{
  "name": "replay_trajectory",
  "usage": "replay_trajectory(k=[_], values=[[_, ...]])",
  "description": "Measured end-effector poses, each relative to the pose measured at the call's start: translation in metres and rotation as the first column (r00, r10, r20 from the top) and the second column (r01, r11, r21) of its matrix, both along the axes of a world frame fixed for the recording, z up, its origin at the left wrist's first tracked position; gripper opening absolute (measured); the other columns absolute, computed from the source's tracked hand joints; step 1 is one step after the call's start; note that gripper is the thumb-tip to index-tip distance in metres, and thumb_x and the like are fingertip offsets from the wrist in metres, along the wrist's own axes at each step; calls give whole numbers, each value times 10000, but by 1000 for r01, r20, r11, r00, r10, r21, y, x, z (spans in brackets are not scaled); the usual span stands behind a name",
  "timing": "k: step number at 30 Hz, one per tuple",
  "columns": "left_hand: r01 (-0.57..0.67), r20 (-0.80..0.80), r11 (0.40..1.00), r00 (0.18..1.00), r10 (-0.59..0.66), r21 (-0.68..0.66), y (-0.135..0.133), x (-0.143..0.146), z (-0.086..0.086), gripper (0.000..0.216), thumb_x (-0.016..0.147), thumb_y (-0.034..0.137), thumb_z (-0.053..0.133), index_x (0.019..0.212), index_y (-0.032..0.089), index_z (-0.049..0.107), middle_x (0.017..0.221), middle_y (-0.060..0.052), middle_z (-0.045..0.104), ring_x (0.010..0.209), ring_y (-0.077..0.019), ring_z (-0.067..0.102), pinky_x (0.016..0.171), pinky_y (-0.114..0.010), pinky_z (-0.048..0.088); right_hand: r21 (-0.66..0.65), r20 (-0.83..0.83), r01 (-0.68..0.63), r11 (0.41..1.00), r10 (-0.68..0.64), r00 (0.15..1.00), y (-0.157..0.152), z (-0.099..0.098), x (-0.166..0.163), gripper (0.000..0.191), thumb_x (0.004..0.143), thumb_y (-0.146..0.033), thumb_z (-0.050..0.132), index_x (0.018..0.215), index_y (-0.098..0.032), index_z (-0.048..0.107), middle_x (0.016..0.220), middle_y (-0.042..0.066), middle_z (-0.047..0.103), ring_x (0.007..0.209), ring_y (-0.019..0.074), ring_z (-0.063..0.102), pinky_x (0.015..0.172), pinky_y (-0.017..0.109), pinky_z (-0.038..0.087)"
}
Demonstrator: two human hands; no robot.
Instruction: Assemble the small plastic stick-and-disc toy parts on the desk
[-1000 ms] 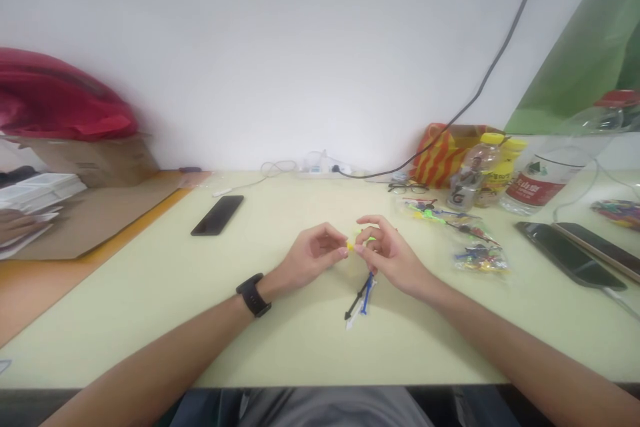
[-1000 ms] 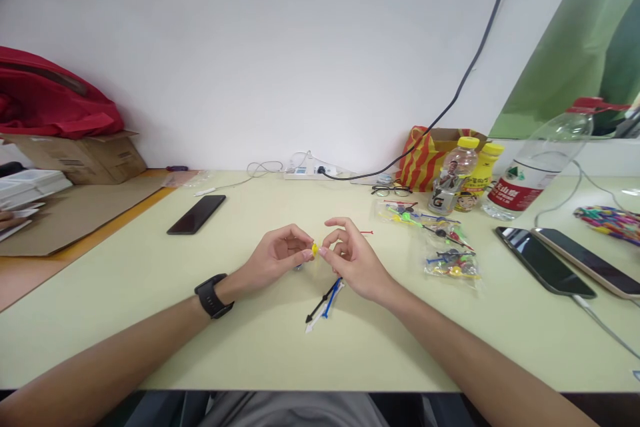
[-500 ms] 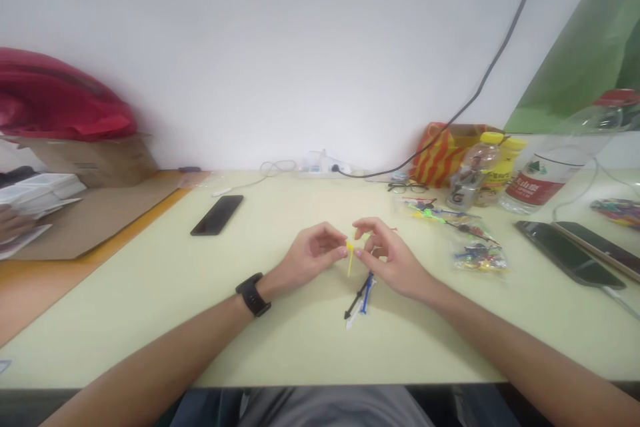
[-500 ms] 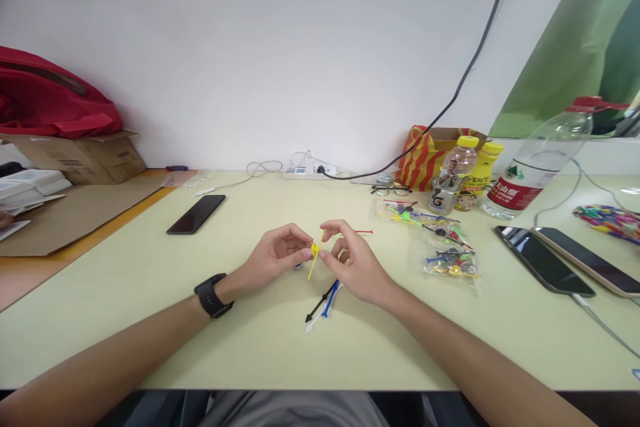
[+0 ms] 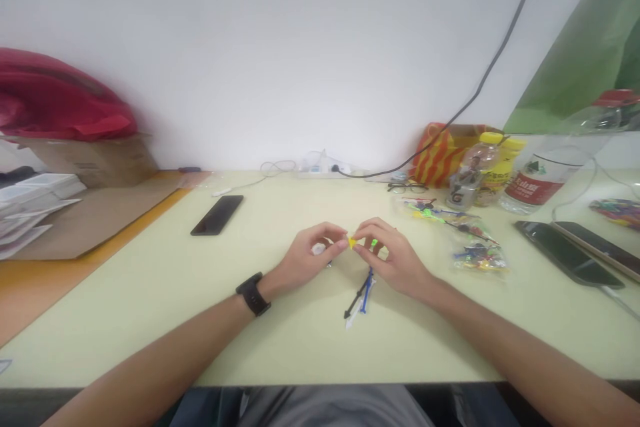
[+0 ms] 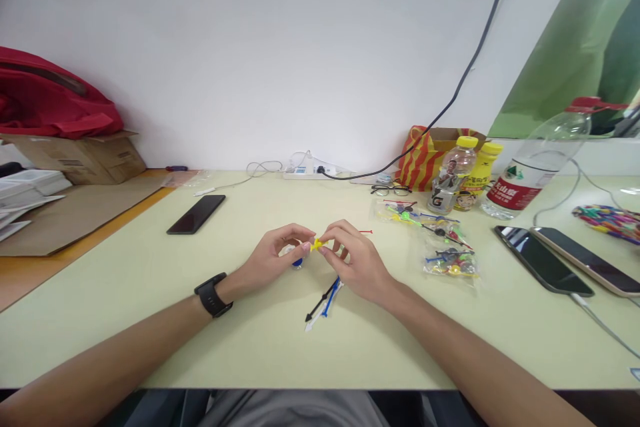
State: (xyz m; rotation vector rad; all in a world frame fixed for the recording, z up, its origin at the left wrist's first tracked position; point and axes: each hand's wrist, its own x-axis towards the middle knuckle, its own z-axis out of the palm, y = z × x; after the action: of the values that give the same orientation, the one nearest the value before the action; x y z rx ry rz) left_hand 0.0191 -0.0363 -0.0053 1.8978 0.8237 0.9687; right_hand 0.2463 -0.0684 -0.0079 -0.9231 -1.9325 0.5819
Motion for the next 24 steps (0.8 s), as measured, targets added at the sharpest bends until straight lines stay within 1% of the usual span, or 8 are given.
replay_trajectory(k=[3, 6, 10, 14, 17, 20, 22, 24], values=[[-88, -22, 994, 996, 89, 59, 2, -1, -1, 320, 981, 463, 648, 1179, 219, 709, 1130, -82, 744, 976, -226, 692, 801, -324, 555, 53, 41, 98, 994, -100, 994, 4, 2, 5, 68, 980, -282, 600, 1017, -245, 643, 1064, 81, 612, 846, 204, 611, 739, 369, 523], [-158, -39, 983, 986, 163, 97, 4, -1, -3, 281, 988, 453, 636, 1137, 228, 716, 1142, -68, 739, 975, -221, 687, 793, -311, 546, 73, 124, 155, 985, -163, 979, 10, -1, 11, 16, 913, -216, 632, 912, -230, 625, 1032, 72, 598, 932, 225, 608, 833, 391, 507], [-186, -24, 976, 982, 189, 112, 6, -1, -2, 246, 987, 429, 641, 1096, 224, 721, 1121, -59, 739, 961, -209, 685, 808, -306, 539, 63, 282, 199, 978, -209, 937, 15, -11, 16, 60, 842, -176, 651, 815, -221, 622, 1061, 65, 603, 1009, 244, 599, 903, 407, 481], [-194, 1, 972, 981, 195, 134, 5, 0, 0, 226, 995, 403, 635, 1090, 212, 708, 1111, -58, 730, 978, -201, 682, 887, -328, 533, 100, 412, 252, 962, -271, 870, 19, -19, 17, 79, 826, -179, 650, 759, -211, 624, 1061, 71, 618, 981, 246, 590, 879, 399, 463], [-216, 30, 965, 976, 214, 147, 6, -1, 1, 235, 1001, 407, 629, 1099, 203, 692, 1110, -66, 721, 986, -202, 681, 892, -337, 536, 156, 462, 312, 937, -349, 816, 22, -21, 19, 73, 824, -189, 651, 758, -208, 627, 1031, 70, 629, 937, 242, 580, 847, 391, 442], [-239, 82, 957, 970, 228, 162, 6, -5, 4, 236, 1003, 413, 629, 1082, 198, 687, 1096, -72, 719, 993, -205, 678, 895, -345, 536, 199, 476, 364, 910, -414, 776, 26, -20, 22, 45, 842, -195, 641, 805, -208, 620, 989, 60, 645, 932, 250, 574, 833, 388, 422], [-228, 117, 957, 971, 209, 181, 5, -7, 11, 227, 1003, 409, 634, 1047, 194, 691, 1055, -75, 723, 989, -209, 675, 897, -349, 534, 210, 457, 363, 908, -420, 785, 27, -20, 24, 36, 860, -174, 615, 872, -209, 612, 974, 52, 659, 937, 250, 578, 834, 382, 418], [-188, 122, 961, 979, 166, 201, 1, -8, 25, 222, 999, 402, 643, 986, 187, 697, 980, -73, 725, 948, -209, 675, 867, -346, 533, 207, 412, 341, 917, -398, 820, 26, -19, 23, 113, 868, -134, 579, 950, -209, 599, 979, 46, 672, 938, 239, 591, 828, 365, 422]])
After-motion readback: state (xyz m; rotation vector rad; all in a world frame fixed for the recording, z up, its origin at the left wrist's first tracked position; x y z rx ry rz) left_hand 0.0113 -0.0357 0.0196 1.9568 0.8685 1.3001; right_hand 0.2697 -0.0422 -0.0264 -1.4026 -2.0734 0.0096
